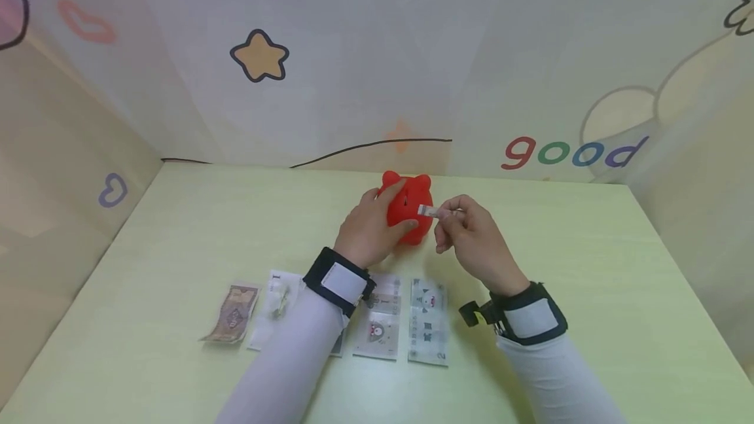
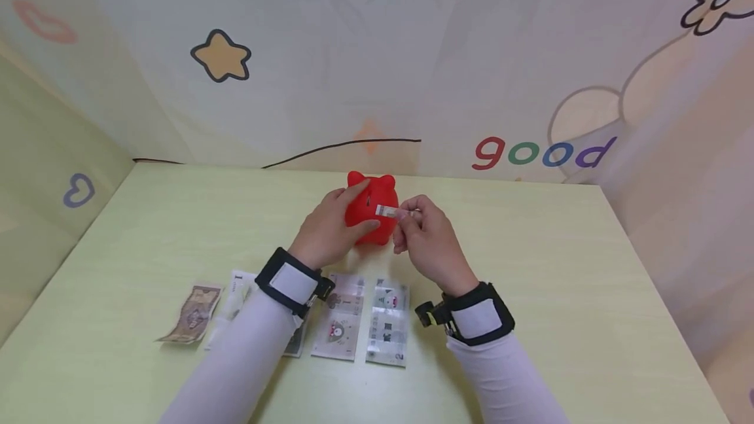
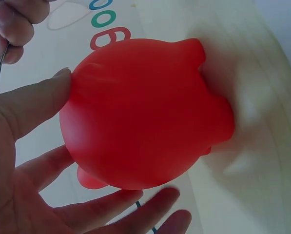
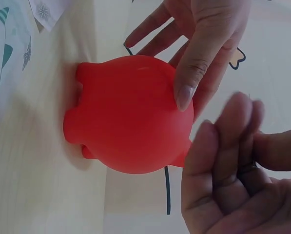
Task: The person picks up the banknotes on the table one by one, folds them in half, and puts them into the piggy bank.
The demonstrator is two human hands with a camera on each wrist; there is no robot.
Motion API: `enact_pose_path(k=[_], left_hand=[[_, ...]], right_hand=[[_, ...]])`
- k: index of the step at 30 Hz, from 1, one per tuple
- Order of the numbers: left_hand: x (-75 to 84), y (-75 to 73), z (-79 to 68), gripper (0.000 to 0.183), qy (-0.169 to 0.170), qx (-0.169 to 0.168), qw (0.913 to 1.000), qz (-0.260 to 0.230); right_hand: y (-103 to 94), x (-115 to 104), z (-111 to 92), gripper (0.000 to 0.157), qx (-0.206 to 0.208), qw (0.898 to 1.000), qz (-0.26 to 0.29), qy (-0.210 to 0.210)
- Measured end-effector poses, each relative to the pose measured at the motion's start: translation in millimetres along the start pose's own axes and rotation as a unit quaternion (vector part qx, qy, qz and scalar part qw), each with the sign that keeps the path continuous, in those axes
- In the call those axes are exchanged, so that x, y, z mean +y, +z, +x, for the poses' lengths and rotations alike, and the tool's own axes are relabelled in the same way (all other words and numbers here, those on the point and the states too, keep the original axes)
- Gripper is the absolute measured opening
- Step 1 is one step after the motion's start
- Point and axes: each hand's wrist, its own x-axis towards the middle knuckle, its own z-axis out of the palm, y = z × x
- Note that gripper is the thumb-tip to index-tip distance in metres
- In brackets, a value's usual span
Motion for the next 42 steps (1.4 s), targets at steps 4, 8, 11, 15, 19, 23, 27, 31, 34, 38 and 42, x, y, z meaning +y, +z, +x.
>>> enact_pose_path(k=[4, 8, 11, 15, 19, 23, 27, 31, 34, 38, 42], left_hand=[[-1.1, 0.5, -1.3, 0.079, -0.004, 0.006, 0.9999, 0.013], [-1.2, 0.5, -1.6, 0.077, 0.001, 0.011, 0.9996, 0.025], [-0.8, 0.6, -1.4, 0.076, 0.003, 0.013, 0.9995, 0.030], [0.0, 1.0, -1.9, 0.076, 0.004, 0.015, 0.9994, 0.031], [1.2, 1.5, -2.8, 0.076, 0.003, 0.019, 0.9990, 0.039], [2.1, 1.0, -3.4, 0.076, 0.002, 0.021, 0.9986, 0.049], [2.0, 1.2, -3.6, 0.076, 0.001, 0.021, 0.9984, 0.053], [3.0, 1.3, -2.6, 0.075, 0.005, 0.020, 0.9983, 0.054], [3.0, 1.7, -2.4, 0.075, 0.007, 0.018, 0.9983, 0.056], [2.0, 1.4, -3.0, 0.076, 0.005, 0.015, 0.9983, 0.057], [1.0, 0.1, -3.7, 0.077, 0.006, 0.015, 0.9982, 0.058]], right_hand=[[2.2, 0.2, 1.1, 0.018, 0.002, 1.000, -0.004, -0.009], [3.3, 1.4, 1.7, 0.020, 0.002, 1.000, -0.020, -0.022], [3.8, 3.2, 2.1, 0.019, 0.003, 0.999, -0.031, -0.025], [4.6, 4.4, 2.7, 0.019, 0.007, 0.999, -0.041, -0.017], [5.3, 5.9, 3.2, 0.021, 0.005, 0.999, -0.045, -0.002], [6.4, 7.2, 3.8, 0.020, 0.004, 0.999, -0.054, 0.000], [7.3, 8.5, 4.4, 0.020, 0.016, 0.998, -0.065, -0.007], [7.1, 9.4, 6.5, 0.022, 0.036, 0.997, -0.068, -0.009], [8.0, 9.4, 9.9, 0.023, 0.044, 0.997, -0.069, -0.012], [9.6, 6.1, 18.6, 0.025, 0.046, 0.994, -0.091, -0.028], [10.2, -0.6, 29.4, 0.026, 0.047, 0.990, -0.128, -0.038]])
